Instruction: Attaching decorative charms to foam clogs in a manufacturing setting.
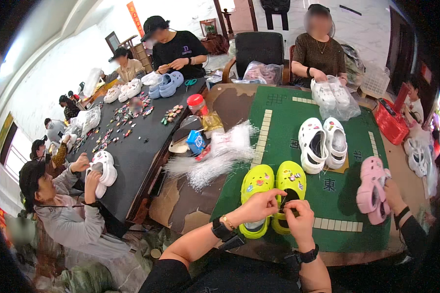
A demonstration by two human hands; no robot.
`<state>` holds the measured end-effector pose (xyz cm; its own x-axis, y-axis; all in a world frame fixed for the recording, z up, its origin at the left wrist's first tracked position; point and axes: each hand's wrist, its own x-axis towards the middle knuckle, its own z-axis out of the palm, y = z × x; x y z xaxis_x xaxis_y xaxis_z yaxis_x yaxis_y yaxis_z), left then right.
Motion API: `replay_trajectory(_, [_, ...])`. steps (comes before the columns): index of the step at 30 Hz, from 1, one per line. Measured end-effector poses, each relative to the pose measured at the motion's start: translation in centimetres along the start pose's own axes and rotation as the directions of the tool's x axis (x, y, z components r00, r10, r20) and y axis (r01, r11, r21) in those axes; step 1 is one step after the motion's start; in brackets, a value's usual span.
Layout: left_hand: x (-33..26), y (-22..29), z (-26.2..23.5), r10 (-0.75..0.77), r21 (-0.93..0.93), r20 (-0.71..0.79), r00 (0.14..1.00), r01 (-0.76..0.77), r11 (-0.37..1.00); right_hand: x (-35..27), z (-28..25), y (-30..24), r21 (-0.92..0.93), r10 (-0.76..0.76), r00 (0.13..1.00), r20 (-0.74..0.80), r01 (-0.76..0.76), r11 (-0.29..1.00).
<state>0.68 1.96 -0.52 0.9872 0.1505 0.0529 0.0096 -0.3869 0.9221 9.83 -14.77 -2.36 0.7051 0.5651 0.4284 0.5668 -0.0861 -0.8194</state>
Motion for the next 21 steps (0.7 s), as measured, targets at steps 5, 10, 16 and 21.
replay_trajectory(5, [-0.1, -0.6, -0.5, -0.001, 0.009, -0.009, 1.000, 0.001, 1.000, 0.5, 0.8, -0.2, -0.034, -0.141, 0.988, 0.069, 0.143, 0.989])
replay_trajectory(10, [-0.2, -0.6, -0.5, -0.029, -0.042, 0.035, 0.999, 0.031, 0.999, 0.3, 0.5, -0.3, -0.065, -0.171, 0.978, 0.120, 0.179, 0.982])
replay_trajectory(16, [-0.6, -1.1, -0.2, -0.035, -0.034, 0.038, 0.999, 0.036, 0.999, -0.4, 0.7, 0.0, -0.105, -0.149, 0.973, 0.175, 0.169, 0.980])
replay_trajectory(21, [-0.3, -0.4, -0.3, -0.064, -0.003, 0.052, 0.997, 0.064, 0.998, -0.3, 0.6, 0.2, -0.111, -0.134, 0.976, 0.170, 0.154, 0.982])
